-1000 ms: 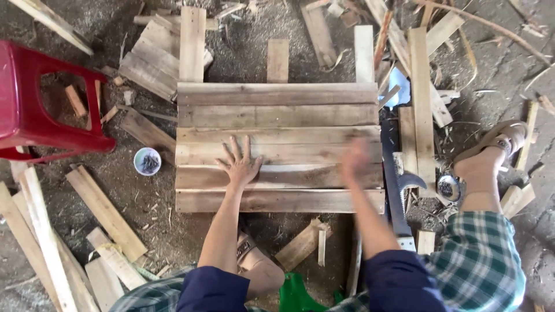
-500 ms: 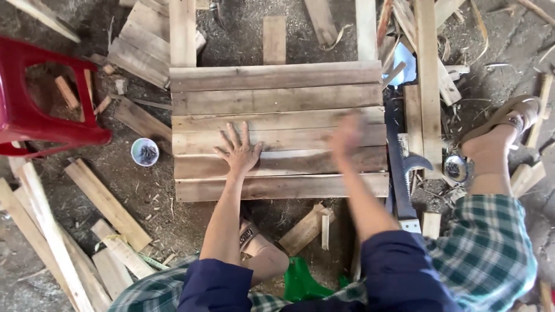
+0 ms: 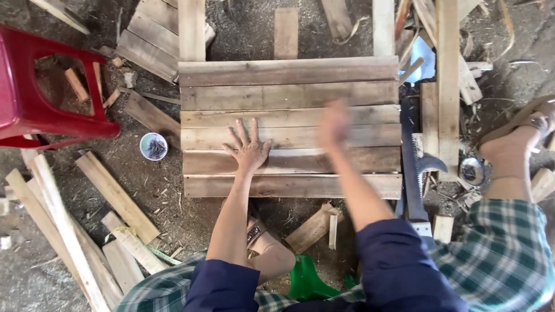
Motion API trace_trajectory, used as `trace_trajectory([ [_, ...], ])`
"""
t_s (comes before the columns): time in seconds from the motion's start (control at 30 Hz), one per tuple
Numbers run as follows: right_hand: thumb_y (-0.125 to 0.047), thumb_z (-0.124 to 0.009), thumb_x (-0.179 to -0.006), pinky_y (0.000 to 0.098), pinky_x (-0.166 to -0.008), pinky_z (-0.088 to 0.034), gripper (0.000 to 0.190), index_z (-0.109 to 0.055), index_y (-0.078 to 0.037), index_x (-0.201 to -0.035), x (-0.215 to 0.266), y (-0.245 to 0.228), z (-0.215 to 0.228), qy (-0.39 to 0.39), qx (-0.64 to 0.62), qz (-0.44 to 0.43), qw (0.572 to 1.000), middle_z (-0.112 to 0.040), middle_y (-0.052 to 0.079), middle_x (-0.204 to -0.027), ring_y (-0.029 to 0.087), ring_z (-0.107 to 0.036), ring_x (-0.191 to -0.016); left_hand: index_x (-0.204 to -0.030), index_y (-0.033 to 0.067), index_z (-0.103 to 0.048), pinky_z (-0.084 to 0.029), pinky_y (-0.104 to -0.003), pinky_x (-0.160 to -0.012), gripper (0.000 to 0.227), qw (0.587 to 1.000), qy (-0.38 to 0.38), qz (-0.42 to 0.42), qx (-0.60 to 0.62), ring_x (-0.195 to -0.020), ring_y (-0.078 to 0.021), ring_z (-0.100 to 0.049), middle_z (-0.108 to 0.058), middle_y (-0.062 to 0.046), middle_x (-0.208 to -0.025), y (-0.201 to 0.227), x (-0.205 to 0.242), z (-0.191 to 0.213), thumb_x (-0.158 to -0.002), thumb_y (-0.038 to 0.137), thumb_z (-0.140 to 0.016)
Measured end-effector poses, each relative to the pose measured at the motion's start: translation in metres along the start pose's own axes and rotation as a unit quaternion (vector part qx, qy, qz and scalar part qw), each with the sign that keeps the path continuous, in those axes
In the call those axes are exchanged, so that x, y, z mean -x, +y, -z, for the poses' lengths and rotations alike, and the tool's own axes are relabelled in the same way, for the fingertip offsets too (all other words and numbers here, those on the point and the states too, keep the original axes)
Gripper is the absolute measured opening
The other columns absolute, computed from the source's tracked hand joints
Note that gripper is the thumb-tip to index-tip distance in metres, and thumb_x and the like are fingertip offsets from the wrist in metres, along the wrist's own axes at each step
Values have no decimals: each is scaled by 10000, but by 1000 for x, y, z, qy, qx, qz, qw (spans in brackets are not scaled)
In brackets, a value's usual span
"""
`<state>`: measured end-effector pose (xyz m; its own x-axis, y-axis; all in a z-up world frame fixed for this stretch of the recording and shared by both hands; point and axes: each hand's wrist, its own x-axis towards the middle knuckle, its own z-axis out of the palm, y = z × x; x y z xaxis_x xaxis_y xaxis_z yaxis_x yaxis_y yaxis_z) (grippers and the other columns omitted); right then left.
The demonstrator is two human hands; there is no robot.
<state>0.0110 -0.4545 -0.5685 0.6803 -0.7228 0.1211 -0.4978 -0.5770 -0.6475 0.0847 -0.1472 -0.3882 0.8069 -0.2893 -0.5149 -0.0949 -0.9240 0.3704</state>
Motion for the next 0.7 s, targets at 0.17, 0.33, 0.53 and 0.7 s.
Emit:
trace_trajectory([
  [0.17, -281, -604, -1003, 384, -1088, -441, 394, -587, -197, -1387, 20, -142, 30, 14, 136, 309, 941, -672, 117, -1332, 274, -617, -1278, -1654, 348, 14, 153, -801, -1058, 847, 1000, -17, 2, -2, -1481, -484, 264, 243, -154, -1671, -1, 2, 2, -1009, 593, -477],
  [0.33, -79, -760, -916, 532, -1043, -392, 382, -597, -117, -1260, -58, 39, 95, 117, 224, 140, 957, -706, 111, -1122, 357, -604, -1236, -1649, 358, 5, 142, -798, -1073, 845, 1000, -8, 0, -5, -1494, -483, 238, 219, -148, -1682, -2, 5, 3, -993, 614, -462],
  [0.53, -155, -731, -910, 295, -765, -531, 186, -680, -147, -1089, -1, -157, 7, 148, -242, 142, 948, -702, 90, -974, 200, -637, -916, -1646, 379, 17, 155, -795, -1068, 848, 1000, -11, 0, 1, -1492, -476, 246, 229, -138, -1680, -5, 1, -2, -991, 628, -461],
  [0.7, -217, -634, -1023, 414, -1018, -505, 385, -545, -228, -1398, -3, -162, 76, -31, 98, 251, 962, -710, 53, -1202, 283, -665, -1175, -1649, 370, 13, 163, -795, -1064, 836, 1000, -21, -5, 8, -1493, -486, 236, 223, -149, -1681, 0, 5, 0, -1002, 616, -455],
])
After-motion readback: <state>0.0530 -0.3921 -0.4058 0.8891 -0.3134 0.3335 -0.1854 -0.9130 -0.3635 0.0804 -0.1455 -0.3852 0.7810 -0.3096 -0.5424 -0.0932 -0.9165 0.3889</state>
